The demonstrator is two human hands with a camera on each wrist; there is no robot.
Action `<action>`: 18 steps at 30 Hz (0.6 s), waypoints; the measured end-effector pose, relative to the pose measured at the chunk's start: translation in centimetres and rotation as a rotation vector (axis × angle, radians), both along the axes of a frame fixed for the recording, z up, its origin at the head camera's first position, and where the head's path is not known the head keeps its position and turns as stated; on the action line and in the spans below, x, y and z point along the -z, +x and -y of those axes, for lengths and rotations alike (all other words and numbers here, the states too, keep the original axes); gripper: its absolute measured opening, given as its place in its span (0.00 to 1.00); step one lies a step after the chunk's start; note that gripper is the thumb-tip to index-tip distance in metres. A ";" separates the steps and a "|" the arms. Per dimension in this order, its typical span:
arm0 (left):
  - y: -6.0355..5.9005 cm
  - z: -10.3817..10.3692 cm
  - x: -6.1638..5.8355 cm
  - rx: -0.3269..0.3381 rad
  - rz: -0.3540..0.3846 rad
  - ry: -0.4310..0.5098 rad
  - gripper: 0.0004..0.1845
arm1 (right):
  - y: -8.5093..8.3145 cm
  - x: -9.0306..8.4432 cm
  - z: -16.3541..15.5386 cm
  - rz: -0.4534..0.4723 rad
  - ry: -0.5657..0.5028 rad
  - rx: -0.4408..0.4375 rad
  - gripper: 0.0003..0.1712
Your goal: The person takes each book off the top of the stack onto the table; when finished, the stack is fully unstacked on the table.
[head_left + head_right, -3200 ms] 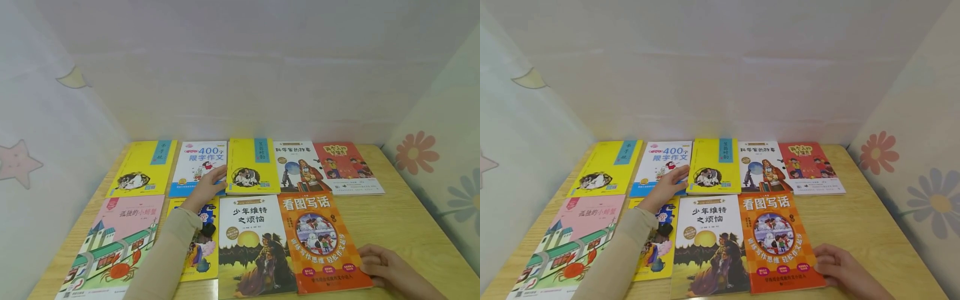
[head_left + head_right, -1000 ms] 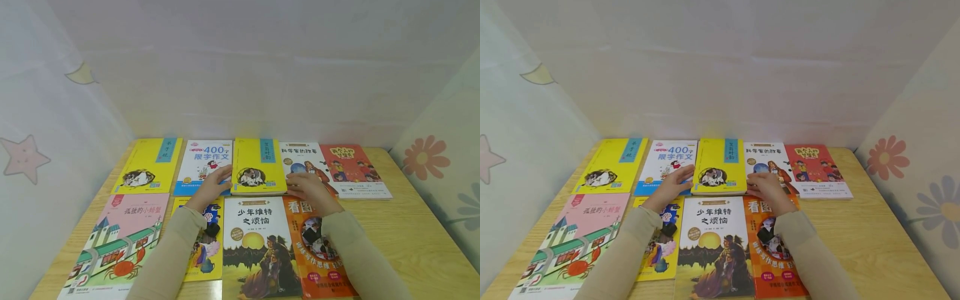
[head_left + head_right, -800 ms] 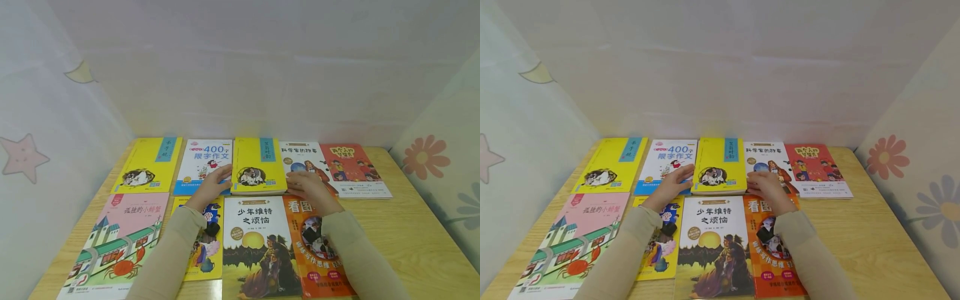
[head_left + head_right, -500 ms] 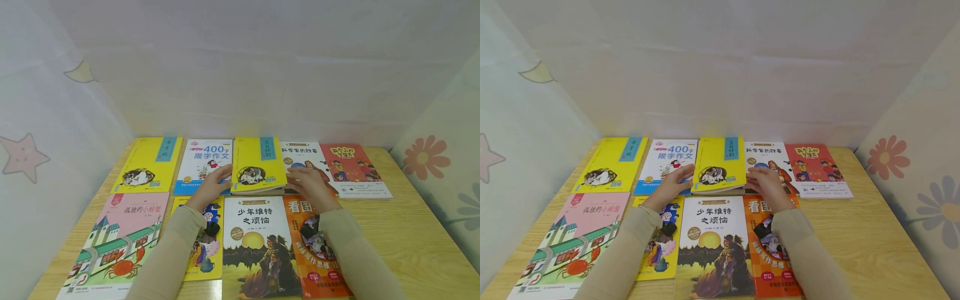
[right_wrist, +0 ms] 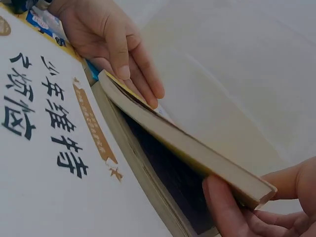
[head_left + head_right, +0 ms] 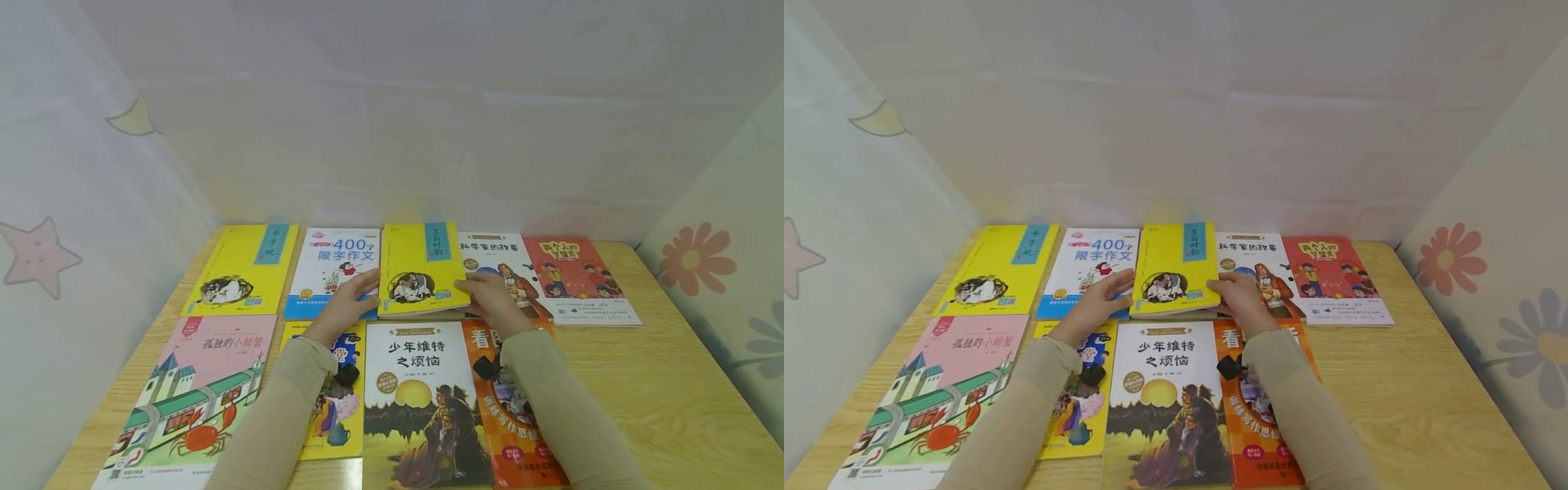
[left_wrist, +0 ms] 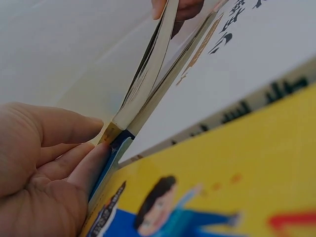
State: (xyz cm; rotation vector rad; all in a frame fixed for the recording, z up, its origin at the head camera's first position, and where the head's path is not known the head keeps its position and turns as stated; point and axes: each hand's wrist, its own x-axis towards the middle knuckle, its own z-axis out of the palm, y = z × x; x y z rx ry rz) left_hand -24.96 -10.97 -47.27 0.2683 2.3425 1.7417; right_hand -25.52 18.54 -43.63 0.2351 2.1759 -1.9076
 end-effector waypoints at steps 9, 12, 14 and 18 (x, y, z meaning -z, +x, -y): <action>-0.1 0.1 0.2 0.007 -0.009 0.000 0.34 | 0.1 -0.2 -1.5 -0.148 0.016 0.003 0.28; -0.2 0.1 0.4 0.003 -0.017 -0.007 0.34 | 0.9 -1.0 -2.5 -0.162 -0.023 0.018 0.28; -0.3 0.1 0.4 0.001 -0.021 -0.013 0.33 | 1.5 -1.4 -3.5 -0.172 -0.058 0.013 0.29; -0.4 0.2 0.5 0.000 -0.024 -0.020 0.33 | 2.8 -1.7 -6.2 -0.208 -0.154 -0.015 0.34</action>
